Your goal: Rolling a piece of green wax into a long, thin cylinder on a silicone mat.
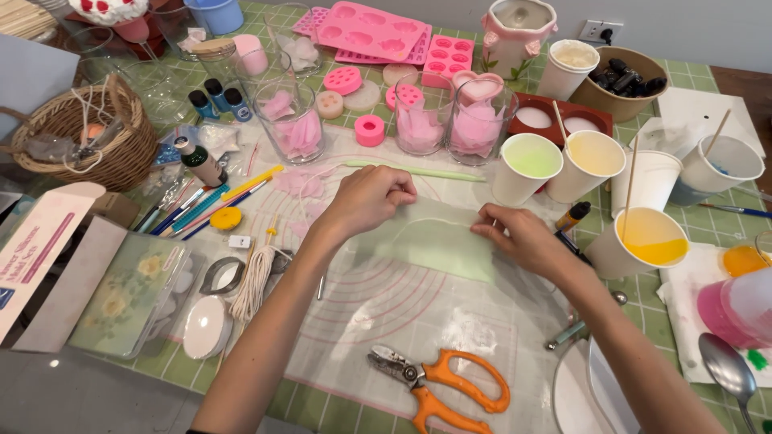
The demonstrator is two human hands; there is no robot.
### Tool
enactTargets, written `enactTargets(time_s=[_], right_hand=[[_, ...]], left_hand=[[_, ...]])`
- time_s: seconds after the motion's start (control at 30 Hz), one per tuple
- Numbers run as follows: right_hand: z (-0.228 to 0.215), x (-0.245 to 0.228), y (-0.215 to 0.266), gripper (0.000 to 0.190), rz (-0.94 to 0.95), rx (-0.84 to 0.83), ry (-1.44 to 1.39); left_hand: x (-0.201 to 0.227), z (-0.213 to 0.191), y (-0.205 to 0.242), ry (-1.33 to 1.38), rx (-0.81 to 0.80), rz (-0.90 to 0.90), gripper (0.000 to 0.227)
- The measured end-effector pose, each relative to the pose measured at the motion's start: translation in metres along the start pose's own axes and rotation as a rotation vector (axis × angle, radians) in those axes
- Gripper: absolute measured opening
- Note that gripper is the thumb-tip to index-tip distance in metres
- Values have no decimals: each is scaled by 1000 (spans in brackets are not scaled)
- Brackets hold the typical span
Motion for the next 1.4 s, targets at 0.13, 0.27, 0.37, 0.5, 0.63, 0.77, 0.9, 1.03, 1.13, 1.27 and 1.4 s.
enactTargets(time_s=[0.13, 0.27, 0.37, 0.5, 0.63, 0.77, 0.9, 1.03, 1.13, 1.27, 1.4], right_hand=[[-25, -23, -2, 21, -106, 21, 17], [-65, -57, -8, 21, 16, -49, 4], [-91, -80, -23, 21, -161, -25, 135], [-103, -91, -67, 22, -299, -206, 238], [-76, -124, -107, 24, -188, -390, 284], [-7, -157, -129, 32, -43, -622, 665], [81, -153, -139, 34, -131, -818, 741], [107, -156, -116, 33, -192, -855, 715], [106, -145, -109, 46, -247, -775, 660], [51, -135, -89, 39, -359, -456, 575], [-23, -93, -51, 19, -95, -208, 531]], left_hand=[[28, -21, 34, 31, 50, -34, 12], [35, -28, 60, 245, 151, -5, 14], [24, -4, 74, 537, 211, 30, 14], [24, 47, 101, 924, 280, -198, 15], [59, 100, 127, 1248, 449, -294, 17], [78, 171, 142, 1667, 630, -472, 20], [93, 214, 150, 2040, 793, -688, 22], [97, 225, 165, 2136, 817, -810, 22], [93, 228, 178, 2109, 594, -780, 30], [89, 178, 202, 1999, 146, -529, 32], [-3, 120, 162, 1085, 196, -221, 27]])
Point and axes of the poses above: each hand's wrist, its own y-axis away from the middle knuckle, its own z-axis out of the palm, x = y × z, the point moved 4 cm from there along -y, towards the middle knuckle, and after that the axes turned 1 degree about -z, right-handed, at the moved point
